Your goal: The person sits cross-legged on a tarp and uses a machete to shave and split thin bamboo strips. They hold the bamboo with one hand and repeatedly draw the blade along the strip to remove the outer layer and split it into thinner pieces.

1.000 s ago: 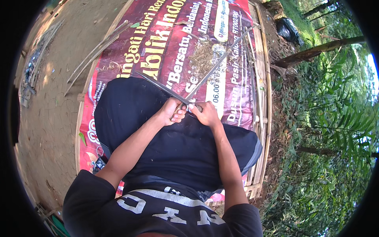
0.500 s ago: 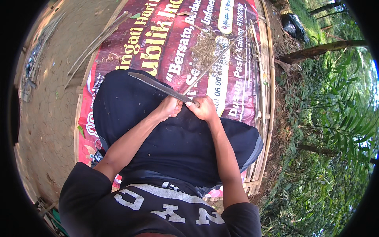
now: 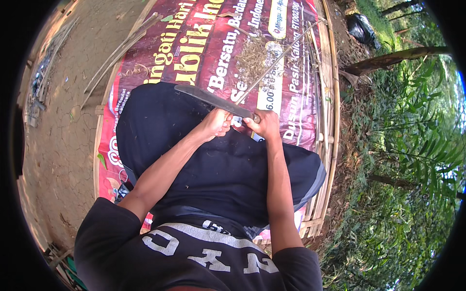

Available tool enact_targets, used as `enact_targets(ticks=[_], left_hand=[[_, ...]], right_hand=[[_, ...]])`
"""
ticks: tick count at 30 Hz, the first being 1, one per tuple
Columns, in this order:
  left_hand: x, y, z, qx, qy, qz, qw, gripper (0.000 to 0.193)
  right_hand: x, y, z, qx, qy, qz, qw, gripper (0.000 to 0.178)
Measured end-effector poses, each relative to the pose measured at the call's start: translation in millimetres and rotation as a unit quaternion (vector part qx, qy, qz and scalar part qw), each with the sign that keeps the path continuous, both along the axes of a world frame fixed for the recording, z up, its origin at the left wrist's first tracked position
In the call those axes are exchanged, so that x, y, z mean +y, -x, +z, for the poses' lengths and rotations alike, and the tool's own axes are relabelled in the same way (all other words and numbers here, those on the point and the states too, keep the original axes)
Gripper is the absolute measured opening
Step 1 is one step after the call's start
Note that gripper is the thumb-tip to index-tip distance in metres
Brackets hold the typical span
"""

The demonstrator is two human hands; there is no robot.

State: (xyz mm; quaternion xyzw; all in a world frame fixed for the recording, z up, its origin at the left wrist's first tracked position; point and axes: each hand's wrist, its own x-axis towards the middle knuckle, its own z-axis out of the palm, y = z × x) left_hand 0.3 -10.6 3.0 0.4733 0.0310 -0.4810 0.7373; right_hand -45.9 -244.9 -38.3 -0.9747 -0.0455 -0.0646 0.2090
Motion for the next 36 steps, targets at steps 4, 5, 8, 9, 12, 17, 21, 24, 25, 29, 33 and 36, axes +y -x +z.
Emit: enact_targets(ticks=[4,5,8,9,12,17,21,24,25,29,33,36], left_hand=[[35,18,-8,0.038,0.007,-0.017,0.999,0.033],[31,13,-7,0.042,0.014,-0.028,0.999,0.033],[21,0,-4,0.045,0.023,-0.022,0.998,0.029],[22,-4,-5,0.054,0.025,-0.009,0.998,0.028],[11,-4,3,0.060,0.064,-0.031,0.996,0.029],[12,-2,6,0.088,0.089,-0.025,0.992,0.032],[16,-3,-2,0.096,0.098,-0.015,0.990,0.030],[16,-2,1,0.080,0.093,-0.001,0.992,0.030],[13,-1,-4,0.077,0.084,0.004,0.994,0.030],[11,1,-5,0.098,0.083,0.006,0.992,0.029],[16,3,-12,0.135,0.118,-0.010,0.984,0.027],[20,2,-8,0.163,0.156,-0.031,0.974,0.026]], right_hand=[[-107,0,-6,-0.013,0.096,-0.328,0.940,0.072],[-137,14,-16,-0.071,0.144,-0.315,0.936,0.073],[-143,20,-15,-0.125,0.036,-0.326,0.936,0.076],[-115,9,4,-0.111,-0.083,-0.353,0.925,0.076],[-68,10,24,-0.056,-0.303,-0.357,0.882,0.074],[1,6,32,0.008,-0.226,-0.165,0.960,0.059],[46,1,49,0.092,-0.187,-0.057,0.976,0.050],[62,3,51,0.108,-0.215,-0.010,0.971,0.049],[66,5,53,0.112,-0.227,0.001,0.967,0.048],[66,7,41,0.105,-0.213,0.015,0.971,0.049],[64,2,41,0.090,-0.140,0.021,0.986,0.054],[61,3,34,0.078,-0.170,0.016,0.982,0.053]])
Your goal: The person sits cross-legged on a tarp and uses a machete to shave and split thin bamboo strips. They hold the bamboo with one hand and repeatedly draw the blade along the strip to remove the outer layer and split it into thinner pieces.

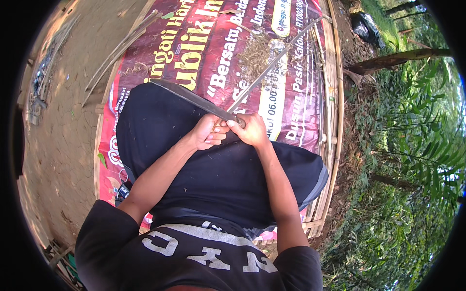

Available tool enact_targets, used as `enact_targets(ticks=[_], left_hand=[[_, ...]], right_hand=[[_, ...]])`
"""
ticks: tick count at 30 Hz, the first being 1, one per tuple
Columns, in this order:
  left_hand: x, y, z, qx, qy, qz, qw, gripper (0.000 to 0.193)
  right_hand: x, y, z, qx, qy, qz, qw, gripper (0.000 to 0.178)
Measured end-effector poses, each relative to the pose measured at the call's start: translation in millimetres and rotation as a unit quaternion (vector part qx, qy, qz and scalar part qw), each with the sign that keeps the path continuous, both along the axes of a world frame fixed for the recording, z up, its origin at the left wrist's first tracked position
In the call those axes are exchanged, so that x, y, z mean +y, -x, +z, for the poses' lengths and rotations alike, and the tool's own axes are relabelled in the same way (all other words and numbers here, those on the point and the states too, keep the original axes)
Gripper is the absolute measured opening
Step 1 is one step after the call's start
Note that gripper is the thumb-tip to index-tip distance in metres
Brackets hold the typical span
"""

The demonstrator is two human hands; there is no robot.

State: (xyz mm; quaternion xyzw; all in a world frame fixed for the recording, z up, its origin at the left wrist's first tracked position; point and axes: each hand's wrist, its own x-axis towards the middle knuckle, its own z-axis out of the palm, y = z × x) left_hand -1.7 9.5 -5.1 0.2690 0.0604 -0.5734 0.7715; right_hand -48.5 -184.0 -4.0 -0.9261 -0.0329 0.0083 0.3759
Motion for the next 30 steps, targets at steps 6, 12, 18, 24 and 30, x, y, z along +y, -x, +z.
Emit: enact_targets(ticks=[6,12,18,24,30], left_hand=[[4,-4,5,-0.007,-0.020,-0.003,1.000,0.034],[3,14,19,-0.009,0.025,0.001,1.000,0.032],[-10,3,22,-0.133,-0.069,0.044,0.988,0.030],[2,-4,30,-0.254,-0.126,-0.025,0.959,0.023],[3,-2,35,-0.304,-0.085,0.026,0.948,0.030]], right_hand=[[-31,-7,-9,-0.003,0.090,-0.012,0.996,0.056],[-130,-23,-25,-0.003,0.097,-0.325,0.941,0.079],[-95,-13,-18,0.026,-0.187,-0.372,0.909,0.078],[-63,-16,-13,0.070,-0.204,-0.290,0.932,0.072],[-44,-13,-18,0.041,-0.137,-0.231,0.963,0.072]])
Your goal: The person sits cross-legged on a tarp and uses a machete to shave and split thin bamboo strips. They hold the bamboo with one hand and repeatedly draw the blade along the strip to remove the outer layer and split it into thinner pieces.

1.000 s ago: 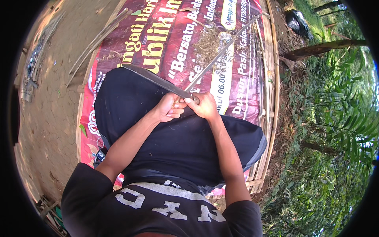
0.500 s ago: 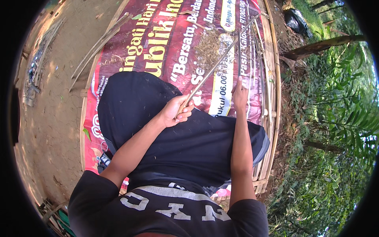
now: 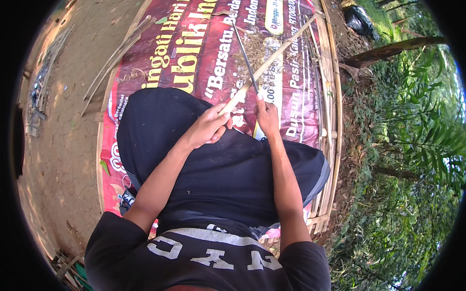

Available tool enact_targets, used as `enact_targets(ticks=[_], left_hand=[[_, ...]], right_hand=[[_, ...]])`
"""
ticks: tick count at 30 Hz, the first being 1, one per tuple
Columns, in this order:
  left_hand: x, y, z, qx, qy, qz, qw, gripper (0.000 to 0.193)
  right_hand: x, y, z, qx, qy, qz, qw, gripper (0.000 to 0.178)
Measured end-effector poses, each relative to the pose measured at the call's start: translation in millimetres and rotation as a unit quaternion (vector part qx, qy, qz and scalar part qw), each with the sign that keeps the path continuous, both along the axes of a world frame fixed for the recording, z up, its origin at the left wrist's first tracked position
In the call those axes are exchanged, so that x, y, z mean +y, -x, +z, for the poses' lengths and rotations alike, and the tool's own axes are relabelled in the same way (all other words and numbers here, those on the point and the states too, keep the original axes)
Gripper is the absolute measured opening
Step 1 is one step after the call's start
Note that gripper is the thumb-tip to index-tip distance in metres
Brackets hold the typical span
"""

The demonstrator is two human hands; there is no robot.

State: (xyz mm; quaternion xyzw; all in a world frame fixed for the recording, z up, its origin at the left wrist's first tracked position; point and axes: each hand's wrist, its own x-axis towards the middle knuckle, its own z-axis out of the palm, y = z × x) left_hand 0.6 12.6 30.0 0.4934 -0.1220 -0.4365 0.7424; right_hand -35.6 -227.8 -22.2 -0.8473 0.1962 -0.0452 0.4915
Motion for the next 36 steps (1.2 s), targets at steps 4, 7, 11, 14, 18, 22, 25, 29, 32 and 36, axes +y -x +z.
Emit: enact_targets(ticks=[4,7,11,14,18,22,25,29,32,36], left_hand=[[-1,0,2,-0.018,0.022,0.005,1.000,0.033],[-5,1,4,-0.021,0.027,0.008,0.999,0.034],[-20,2,-5,0.042,0.037,0.020,0.998,0.033],[-23,-5,-35,0.160,0.043,0.027,0.986,0.030],[-18,-18,-40,0.193,0.064,-0.034,0.979,0.025],[-5,-15,-15,0.103,0.044,-0.060,0.992,0.037],[1,-19,-27,0.080,0.027,-0.061,0.995,0.039],[-7,-18,-19,0.109,0.001,-0.025,0.994,0.037],[-6,-21,-21,0.081,-0.016,-0.034,0.996,0.038],[-8,-18,-26,0.077,-0.009,-0.017,0.997,0.035]], right_hand=[[-4,2,-3,-0.027,-0.002,0.004,1.000,0.070],[0,1,0,-0.046,0.003,0.013,0.999,0.069],[2,0,7,-0.046,0.008,0.013,0.999,0.067],[2,-2,2,-0.040,0.009,0.002,0.999,0.067],[-1,-2,-3,-0.031,0.011,0.001,0.999,0.067],[1,-2,-8,-0.052,0.008,0.012,0.999,0.068],[5,-4,-5,-0.051,-0.002,0.017,0.999,0.068],[7,-2,-5,-0.006,-0.002,0.008,1.000,0.066],[16,0,0,0.003,0.003,0.032,0.999,0.066],[23,2,3,0.011,-0.013,0.084,0.996,0.063]])
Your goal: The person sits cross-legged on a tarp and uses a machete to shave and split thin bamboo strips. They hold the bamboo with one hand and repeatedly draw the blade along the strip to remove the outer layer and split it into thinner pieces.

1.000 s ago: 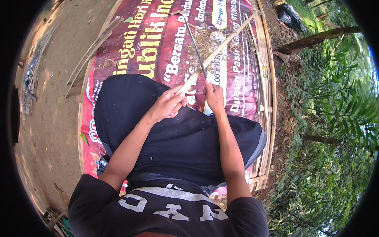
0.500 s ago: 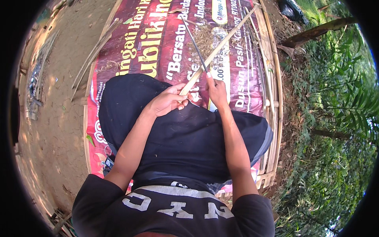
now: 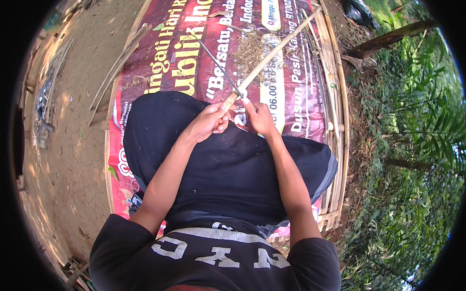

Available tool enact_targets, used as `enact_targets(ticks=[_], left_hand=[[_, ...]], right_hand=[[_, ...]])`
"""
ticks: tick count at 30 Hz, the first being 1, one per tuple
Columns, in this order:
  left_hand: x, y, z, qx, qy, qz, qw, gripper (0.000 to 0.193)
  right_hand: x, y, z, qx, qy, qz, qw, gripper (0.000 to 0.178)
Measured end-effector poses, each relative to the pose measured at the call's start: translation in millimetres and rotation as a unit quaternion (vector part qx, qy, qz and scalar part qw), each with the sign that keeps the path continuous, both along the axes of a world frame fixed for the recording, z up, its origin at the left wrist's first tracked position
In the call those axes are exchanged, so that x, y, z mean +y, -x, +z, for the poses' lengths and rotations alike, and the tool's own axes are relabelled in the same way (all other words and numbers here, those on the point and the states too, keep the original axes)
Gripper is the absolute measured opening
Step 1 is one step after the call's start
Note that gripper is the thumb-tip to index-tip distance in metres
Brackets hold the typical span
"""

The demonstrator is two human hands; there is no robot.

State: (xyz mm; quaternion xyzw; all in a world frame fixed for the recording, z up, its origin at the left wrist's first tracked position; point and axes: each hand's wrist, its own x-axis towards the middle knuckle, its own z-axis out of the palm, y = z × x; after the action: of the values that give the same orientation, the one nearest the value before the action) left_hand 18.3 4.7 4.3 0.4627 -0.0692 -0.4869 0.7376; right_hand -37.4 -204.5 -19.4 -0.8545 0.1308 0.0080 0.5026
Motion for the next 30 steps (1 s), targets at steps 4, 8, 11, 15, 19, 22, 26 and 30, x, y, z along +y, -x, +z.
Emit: enact_targets(ticks=[4,8,11,15,19,22,26,30], left_hand=[[-1,3,-2,-0.072,-0.022,-0.017,0.997,0.032],[-3,8,-9,-0.151,-0.058,-0.007,0.987,0.033],[-5,9,-23,-0.278,-0.113,0.005,0.954,0.035],[-2,12,-29,-0.370,-0.135,0.019,0.919,0.038],[1,15,-6,-0.318,-0.133,0.010,0.939,0.039],[0,15,0,-0.265,-0.106,0.007,0.958,0.038],[1,14,1,-0.182,-0.063,0.014,0.981,0.037],[0,12,7,-0.143,-0.039,0.013,0.989,0.033]], right_hand=[[4,5,0,0.000,-0.028,0.051,0.998,0.062],[11,6,3,-0.004,0.019,0.089,0.996,0.062],[12,5,17,-0.003,0.101,0.092,0.991,0.059],[5,4,10,-0.033,0.223,0.095,0.970,0.059],[-8,5,2,-0.053,0.246,0.087,0.964,0.060],[-21,6,-3,-0.075,0.278,0.077,0.955,0.060],[-32,5,-6,-0.099,0.299,0.062,0.947,0.060],[-40,4,-10,-0.120,0.318,0.048,0.939,0.062]])
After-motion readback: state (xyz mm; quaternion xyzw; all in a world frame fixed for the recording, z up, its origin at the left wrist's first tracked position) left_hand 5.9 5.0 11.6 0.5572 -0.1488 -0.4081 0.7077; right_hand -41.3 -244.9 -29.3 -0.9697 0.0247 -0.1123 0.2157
